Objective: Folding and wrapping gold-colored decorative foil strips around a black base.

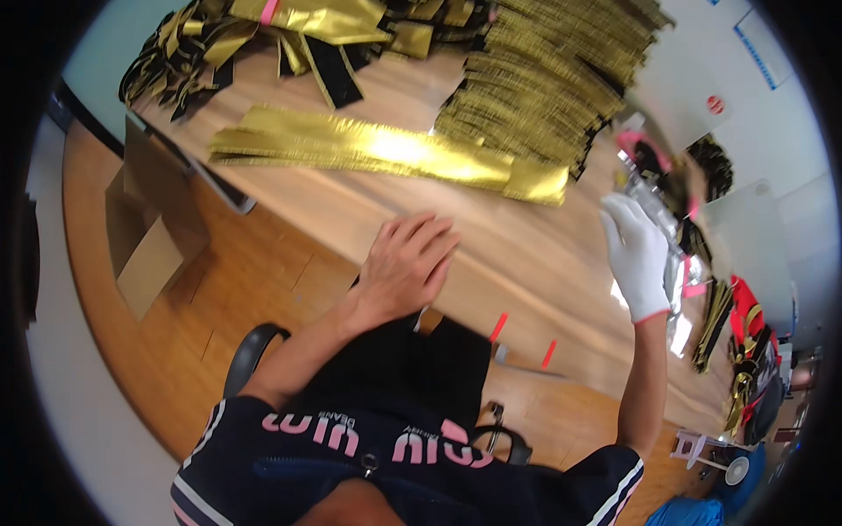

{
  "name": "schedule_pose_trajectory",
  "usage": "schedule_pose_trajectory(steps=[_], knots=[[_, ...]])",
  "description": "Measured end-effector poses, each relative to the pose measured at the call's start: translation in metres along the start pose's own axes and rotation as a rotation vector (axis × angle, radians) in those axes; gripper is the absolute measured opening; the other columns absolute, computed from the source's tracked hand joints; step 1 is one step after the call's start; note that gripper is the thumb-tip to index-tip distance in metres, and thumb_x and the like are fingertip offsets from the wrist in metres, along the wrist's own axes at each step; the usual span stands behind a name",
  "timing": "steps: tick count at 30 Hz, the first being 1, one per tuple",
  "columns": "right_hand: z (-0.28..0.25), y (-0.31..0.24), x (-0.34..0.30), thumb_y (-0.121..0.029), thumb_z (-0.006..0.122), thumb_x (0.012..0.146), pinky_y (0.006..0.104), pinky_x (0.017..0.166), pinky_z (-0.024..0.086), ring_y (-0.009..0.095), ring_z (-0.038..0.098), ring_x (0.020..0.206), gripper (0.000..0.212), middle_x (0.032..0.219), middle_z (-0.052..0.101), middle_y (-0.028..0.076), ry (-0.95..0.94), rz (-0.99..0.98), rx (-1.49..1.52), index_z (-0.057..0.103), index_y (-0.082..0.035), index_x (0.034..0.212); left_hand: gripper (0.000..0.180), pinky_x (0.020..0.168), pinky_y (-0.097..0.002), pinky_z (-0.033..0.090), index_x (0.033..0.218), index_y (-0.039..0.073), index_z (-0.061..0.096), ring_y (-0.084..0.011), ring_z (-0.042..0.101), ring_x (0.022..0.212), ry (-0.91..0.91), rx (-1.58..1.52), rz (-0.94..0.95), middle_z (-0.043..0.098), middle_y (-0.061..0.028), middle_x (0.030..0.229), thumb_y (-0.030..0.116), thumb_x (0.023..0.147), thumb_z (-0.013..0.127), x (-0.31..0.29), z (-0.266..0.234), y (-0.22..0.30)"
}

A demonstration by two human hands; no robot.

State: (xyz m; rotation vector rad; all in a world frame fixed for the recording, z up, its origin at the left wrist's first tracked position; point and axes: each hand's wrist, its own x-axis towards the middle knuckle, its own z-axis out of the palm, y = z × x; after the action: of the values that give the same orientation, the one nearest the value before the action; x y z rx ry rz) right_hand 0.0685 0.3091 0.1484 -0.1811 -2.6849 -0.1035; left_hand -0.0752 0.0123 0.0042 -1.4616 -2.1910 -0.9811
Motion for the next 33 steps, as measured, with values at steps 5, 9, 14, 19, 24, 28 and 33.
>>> schedule_pose_trajectory(steps=[5, 9, 14, 19, 24, 28, 33], knots=[[0.018, -0.012, -0.115, -0.012, 0.066, 0.102, 0.0363, 0.098, 0.054, 0.029, 0.071, 0.115, 0.024, 0.126, 0.073, 0.016, -0.139, 0.353, 0.074, 0.072, 0.000, 0.123, 0.034, 0.105, -0.0478, 0.044, 0.118, 0.007, 0.071, -0.0322, 0.058, 0.127, 0.018, 0.028, 0.044, 0.065, -0.0111, 0.129, 0.021, 0.088, 0.072, 0.012, 0.005, -0.005], [0.029, -0.039, -0.163, -0.012, 0.063, 0.105, 0.0387, 0.105, 0.051, 0.030, 0.068, 0.122, 0.026, 0.131, 0.072, 0.014, -0.120, 0.400, 0.034, 0.071, -0.001, 0.128, 0.024, 0.095, -0.0463, 0.048, 0.108, 0.009, 0.074, -0.0278, 0.064, 0.115, 0.093, 0.044, 0.092, 0.069, -0.0081, 0.119, 0.019, 0.086, 0.071, 0.018, 0.006, -0.010], [0.045, -0.038, -0.178, -0.005, 0.063, 0.104, 0.0369, 0.108, 0.050, 0.028, 0.067, 0.124, 0.025, 0.130, 0.073, 0.015, 0.088, 0.416, 0.082, 0.072, 0.001, 0.126, 0.020, 0.094, -0.0442, 0.048, 0.102, 0.010, 0.077, -0.0260, 0.064, 0.114, 0.084, 0.067, 0.107, 0.071, -0.0041, 0.115, 0.017, 0.085, 0.071, 0.015, 0.009, -0.006], [0.041, -0.042, -0.186, 0.001, 0.063, 0.102, 0.0351, 0.107, 0.051, 0.026, 0.069, 0.120, 0.022, 0.128, 0.074, 0.016, 0.120, 0.494, 0.157, 0.074, 0.005, 0.121, 0.023, 0.097, -0.0447, 0.048, 0.105, 0.011, 0.078, -0.0267, 0.064, 0.117, 0.022, 0.066, 0.055, 0.071, -0.0048, 0.116, 0.014, 0.083, 0.073, 0.013, 0.002, 0.004], [0.037, -0.044, -0.185, 0.003, 0.063, 0.102, 0.0342, 0.108, 0.051, 0.024, 0.069, 0.121, 0.022, 0.128, 0.074, 0.017, 0.117, 0.585, 0.215, 0.073, 0.008, 0.121, 0.028, 0.098, -0.0443, 0.047, 0.109, 0.012, 0.079, -0.0286, 0.063, 0.117, -0.019, 0.097, 0.041, 0.071, -0.0049, 0.121, 0.014, 0.081, 0.073, 0.014, 0.001, 0.003], [0.040, -0.042, -0.185, 0.004, 0.066, 0.100, 0.0337, 0.105, 0.052, 0.023, 0.071, 0.118, 0.022, 0.125, 0.075, 0.015, 0.161, 0.609, 0.214, 0.076, 0.003, 0.119, 0.029, 0.097, -0.0437, 0.046, 0.110, 0.012, 0.079, -0.0287, 0.063, 0.119, -0.044, 0.104, 0.047, 0.070, -0.0038, 0.124, 0.013, 0.081, 0.073, 0.014, 0.003, 0.001], [0.041, -0.042, -0.183, 0.005, 0.066, 0.099, 0.0333, 0.105, 0.053, 0.023, 0.071, 0.118, 0.022, 0.125, 0.076, 0.015, 0.166, 0.624, 0.205, 0.076, 0.003, 0.119, 0.031, 0.096, -0.0429, 0.047, 0.112, 0.012, 0.078, -0.0287, 0.063, 0.119, -0.054, 0.125, 0.069, 0.069, -0.0037, 0.125, 0.012, 0.081, 0.073, 0.018, 0.002, -0.001]])
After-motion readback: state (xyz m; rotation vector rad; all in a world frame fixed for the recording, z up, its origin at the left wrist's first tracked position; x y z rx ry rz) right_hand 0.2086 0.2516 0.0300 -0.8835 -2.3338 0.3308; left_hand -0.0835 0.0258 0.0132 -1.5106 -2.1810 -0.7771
